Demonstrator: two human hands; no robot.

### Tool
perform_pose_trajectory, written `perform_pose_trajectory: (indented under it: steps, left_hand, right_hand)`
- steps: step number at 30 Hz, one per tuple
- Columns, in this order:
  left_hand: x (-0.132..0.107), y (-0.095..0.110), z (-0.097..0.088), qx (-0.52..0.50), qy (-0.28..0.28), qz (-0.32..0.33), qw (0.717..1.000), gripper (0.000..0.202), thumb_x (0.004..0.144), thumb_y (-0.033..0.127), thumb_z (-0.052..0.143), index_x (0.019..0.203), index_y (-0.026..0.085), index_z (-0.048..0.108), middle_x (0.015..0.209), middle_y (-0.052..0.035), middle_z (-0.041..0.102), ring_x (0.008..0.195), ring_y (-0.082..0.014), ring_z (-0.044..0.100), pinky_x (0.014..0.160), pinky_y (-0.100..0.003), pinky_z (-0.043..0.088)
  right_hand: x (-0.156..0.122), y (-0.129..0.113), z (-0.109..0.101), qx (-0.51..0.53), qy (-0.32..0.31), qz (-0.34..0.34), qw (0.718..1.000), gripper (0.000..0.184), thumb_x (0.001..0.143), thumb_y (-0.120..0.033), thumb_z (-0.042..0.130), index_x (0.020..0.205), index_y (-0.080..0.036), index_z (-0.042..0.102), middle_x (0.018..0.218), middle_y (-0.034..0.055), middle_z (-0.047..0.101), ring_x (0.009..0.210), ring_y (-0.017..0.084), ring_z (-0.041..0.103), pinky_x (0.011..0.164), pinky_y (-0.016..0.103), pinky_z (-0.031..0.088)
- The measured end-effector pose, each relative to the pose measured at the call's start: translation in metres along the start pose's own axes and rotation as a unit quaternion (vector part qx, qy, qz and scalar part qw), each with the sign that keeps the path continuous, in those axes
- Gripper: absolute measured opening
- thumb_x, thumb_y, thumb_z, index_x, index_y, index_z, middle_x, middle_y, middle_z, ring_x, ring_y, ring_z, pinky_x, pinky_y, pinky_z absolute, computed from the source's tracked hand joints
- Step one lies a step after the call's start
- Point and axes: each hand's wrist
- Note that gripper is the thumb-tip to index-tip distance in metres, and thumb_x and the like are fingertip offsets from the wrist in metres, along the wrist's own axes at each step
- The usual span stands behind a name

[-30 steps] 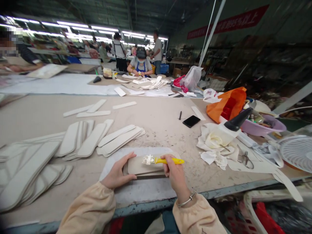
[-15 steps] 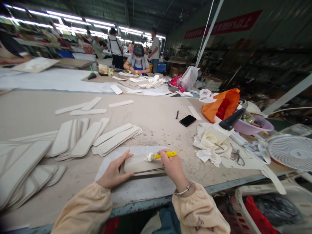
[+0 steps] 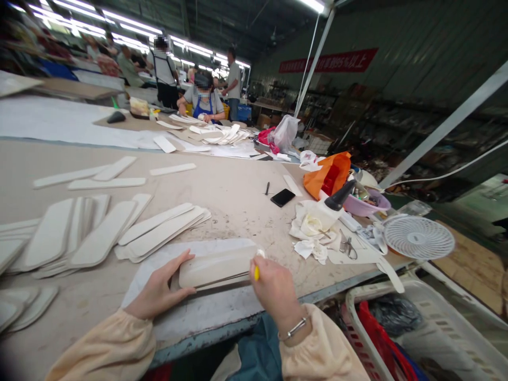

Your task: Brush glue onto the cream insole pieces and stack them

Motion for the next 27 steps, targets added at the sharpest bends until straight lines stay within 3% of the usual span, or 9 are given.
perform_pose_trajectory:
  steps: [4,7,9,13,16,19,23,25,27]
  left_hand:
    - [-0.001,-0.002,0.002,-0.003,0.013,0.002,1.000,0.089,0.070,0.049,0.068,0.142,0.021,0.024,0.131,-0.0105,0.054,0.121,-0.0246,0.051,0.101,-0.038,0.043]
    - [-0.002,-0.004,0.004,-0.020,0.015,0.003,1.000,0.092,0.070,0.049,0.068,0.143,0.023,0.020,0.130,-0.0100,0.055,0.119,-0.0240,0.053,0.100,-0.038,0.044]
    - [-0.002,-0.004,0.004,-0.033,0.011,-0.003,0.999,0.093,0.071,0.048,0.068,0.144,0.023,0.017,0.130,-0.0102,0.055,0.118,-0.0235,0.054,0.099,-0.038,0.044]
    - [-0.003,-0.001,0.003,-0.053,-0.003,-0.008,0.999,0.099,0.068,0.048,0.070,0.145,0.021,0.014,0.130,-0.0117,0.054,0.118,-0.0244,0.053,0.100,-0.040,0.043]
    - [-0.001,0.001,0.002,-0.057,-0.006,-0.010,0.998,0.101,0.066,0.049,0.072,0.145,0.019,0.017,0.130,-0.0129,0.054,0.119,-0.0256,0.051,0.101,-0.042,0.041]
    - [0.000,0.002,0.001,-0.055,-0.005,-0.012,0.998,0.099,0.066,0.048,0.072,0.144,0.018,0.020,0.130,-0.0133,0.054,0.120,-0.0263,0.051,0.103,-0.042,0.040]
    - [0.000,0.003,0.000,-0.055,-0.009,-0.009,0.998,0.094,0.068,0.046,0.071,0.143,0.018,0.022,0.132,-0.0129,0.052,0.122,-0.0259,0.049,0.104,-0.041,0.038]
    - [0.000,0.003,0.000,-0.056,-0.010,-0.008,0.998,0.094,0.069,0.045,0.070,0.144,0.019,0.020,0.132,-0.0126,0.052,0.123,-0.0255,0.048,0.105,-0.042,0.037]
    - [0.000,0.003,0.000,-0.055,-0.013,-0.007,0.998,0.094,0.070,0.045,0.069,0.144,0.019,0.019,0.132,-0.0124,0.052,0.123,-0.0253,0.047,0.105,-0.042,0.037]
  right_hand:
    - [-0.015,-0.059,0.012,-0.019,-0.063,-0.084,0.994,0.010,0.083,-0.016,0.049,0.078,-0.020,0.056,0.066,0.0033,0.062,0.060,0.018,0.057,0.053,0.027,0.034]
    - [-0.012,-0.088,0.009,0.082,-0.068,-0.113,0.988,0.009,0.085,-0.019,0.048,0.080,-0.020,0.057,0.070,0.0036,0.063,0.065,0.017,0.058,0.057,0.026,0.038]
    - [-0.004,-0.095,0.004,0.208,-0.065,-0.086,0.972,0.017,0.089,-0.023,0.044,0.082,-0.019,0.058,0.073,0.0031,0.064,0.069,0.015,0.059,0.062,0.025,0.040]
    - [0.016,-0.087,0.009,0.481,-0.075,0.108,0.867,0.027,0.091,-0.034,0.039,0.081,-0.018,0.059,0.051,-0.0043,0.050,0.051,0.011,0.050,0.055,0.021,0.040]
    - [0.025,-0.071,0.020,0.540,-0.114,0.202,0.809,0.028,0.086,-0.037,0.041,0.077,-0.018,0.059,0.041,-0.0079,0.037,0.039,0.010,0.038,0.044,0.021,0.033]
    - [0.025,-0.045,0.021,0.506,-0.108,0.238,0.822,0.026,0.082,-0.035,0.043,0.073,-0.018,0.061,0.041,-0.0066,0.038,0.039,0.011,0.037,0.043,0.022,0.030]
    - [0.019,-0.004,0.004,0.447,-0.033,0.275,0.851,0.024,0.080,-0.034,0.046,0.072,-0.018,0.063,0.043,-0.0041,0.043,0.044,0.013,0.044,0.046,0.024,0.033]
    - [0.016,0.003,-0.001,0.444,-0.015,0.291,0.847,0.023,0.080,-0.036,0.048,0.073,-0.018,0.062,0.043,-0.0052,0.041,0.043,0.012,0.042,0.045,0.023,0.031]
    - [0.013,-0.007,-0.001,0.489,-0.031,0.295,0.821,0.025,0.081,-0.040,0.048,0.077,-0.019,0.060,0.042,-0.0073,0.036,0.040,0.011,0.037,0.041,0.022,0.027]
Point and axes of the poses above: each hand's wrist, its own x-axis towards the middle knuckle, its own z-axis out of the palm, y = z × x
